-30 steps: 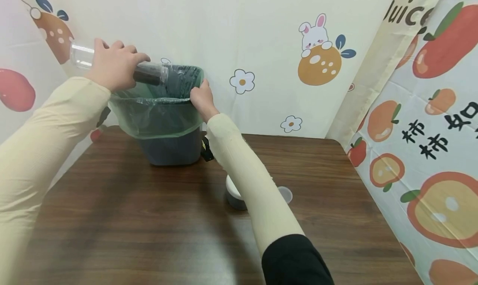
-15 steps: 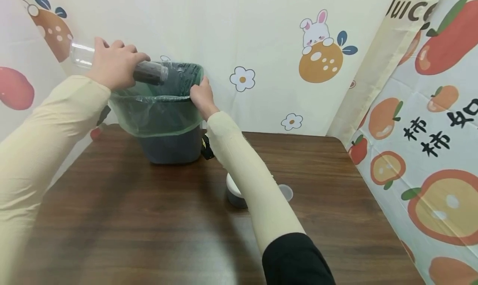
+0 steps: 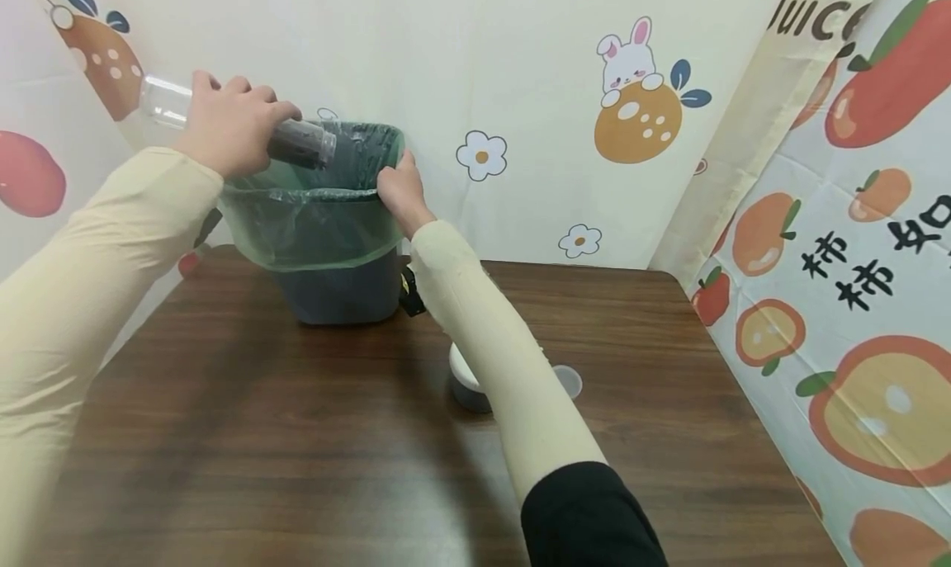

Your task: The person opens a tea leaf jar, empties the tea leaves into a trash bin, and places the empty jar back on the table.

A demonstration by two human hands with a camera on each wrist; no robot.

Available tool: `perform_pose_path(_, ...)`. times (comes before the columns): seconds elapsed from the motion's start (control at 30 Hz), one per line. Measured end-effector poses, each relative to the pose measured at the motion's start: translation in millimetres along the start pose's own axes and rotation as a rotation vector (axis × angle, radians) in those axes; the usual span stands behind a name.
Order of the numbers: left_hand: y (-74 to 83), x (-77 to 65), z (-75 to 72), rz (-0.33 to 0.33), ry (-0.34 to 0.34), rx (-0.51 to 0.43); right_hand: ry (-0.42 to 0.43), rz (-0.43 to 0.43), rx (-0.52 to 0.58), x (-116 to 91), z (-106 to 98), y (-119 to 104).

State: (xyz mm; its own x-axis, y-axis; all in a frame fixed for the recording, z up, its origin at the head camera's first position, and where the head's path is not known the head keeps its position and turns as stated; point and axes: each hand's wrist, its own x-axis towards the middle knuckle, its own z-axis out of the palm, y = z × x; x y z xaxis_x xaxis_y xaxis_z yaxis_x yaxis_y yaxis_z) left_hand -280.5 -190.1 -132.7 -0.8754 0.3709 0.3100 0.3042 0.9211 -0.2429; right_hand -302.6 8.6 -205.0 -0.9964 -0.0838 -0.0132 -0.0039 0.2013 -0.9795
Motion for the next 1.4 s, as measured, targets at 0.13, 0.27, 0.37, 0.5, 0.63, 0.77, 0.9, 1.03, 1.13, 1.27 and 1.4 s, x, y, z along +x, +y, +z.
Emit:
perform_pose_path(0.13, -0.4, 0.3, -0.3, -0.001, 0.003, -0.011, 0.005, 0.001, -0.003, 1.1, 0.0, -0.2)
perform_pose_path(0.27, -0.4, -0.1, 0.0, -0.005, 0.000, -0.013, -0.001, 0.003, 0.003, 0.8, 0.3, -0.3)
perform_pose_path(0.37, -0.9, -0.4, 0.6, -0.005, -0.012, -0.030, -0.007, -0.002, 0.008, -0.3, 0.5, -0.5)
perform_pose_path(0.5, -1.5, -0.4, 0.9, 0.000, -0.004, -0.067, -0.012, -0.012, 0.016, -1.1, 0.2, -0.8)
perform_pose_path(0.63, -1.3, -0.8, 1.4, 0.019, 0.022, -0.061, -0.011, -0.012, 0.019, -1.0, -0.1, -1.1)
perform_pose_path(0.77, -1.1, -0.5, 1.4, 0.019, 0.003, -0.019, -0.014, -0.012, 0.020, -1.0, -0.1, -1.0)
perform_pose_path(0.9, -1.2, -0.5, 1.5, 0.017, -0.007, -0.009, -0.018, -0.012, 0.025, -1.1, 0.0, -0.8)
perform_pose_path(1.03, -0.3, -0.1, 1.6, 0.022, 0.002, -0.011, -0.018, -0.008, 0.028, -1.1, 0.1, -1.0)
perform_pose_path(1.13, 0.3, 0.3, 1.9, 0.019, 0.012, -0.002, -0.017, -0.009, 0.031, -0.9, 0.1, -0.9)
perform_pose_path(1.27, 0.5, 0.9, 2.2, 0.016, 0.025, -0.006, -0.019, -0.013, 0.032, -0.9, 0.1, -0.7)
perform_pose_path(1.4, 0.3, 1.0, 2.7, 0.028, 0.039, -0.003, -0.019, -0.017, 0.035, -1.0, -0.2, 0.1)
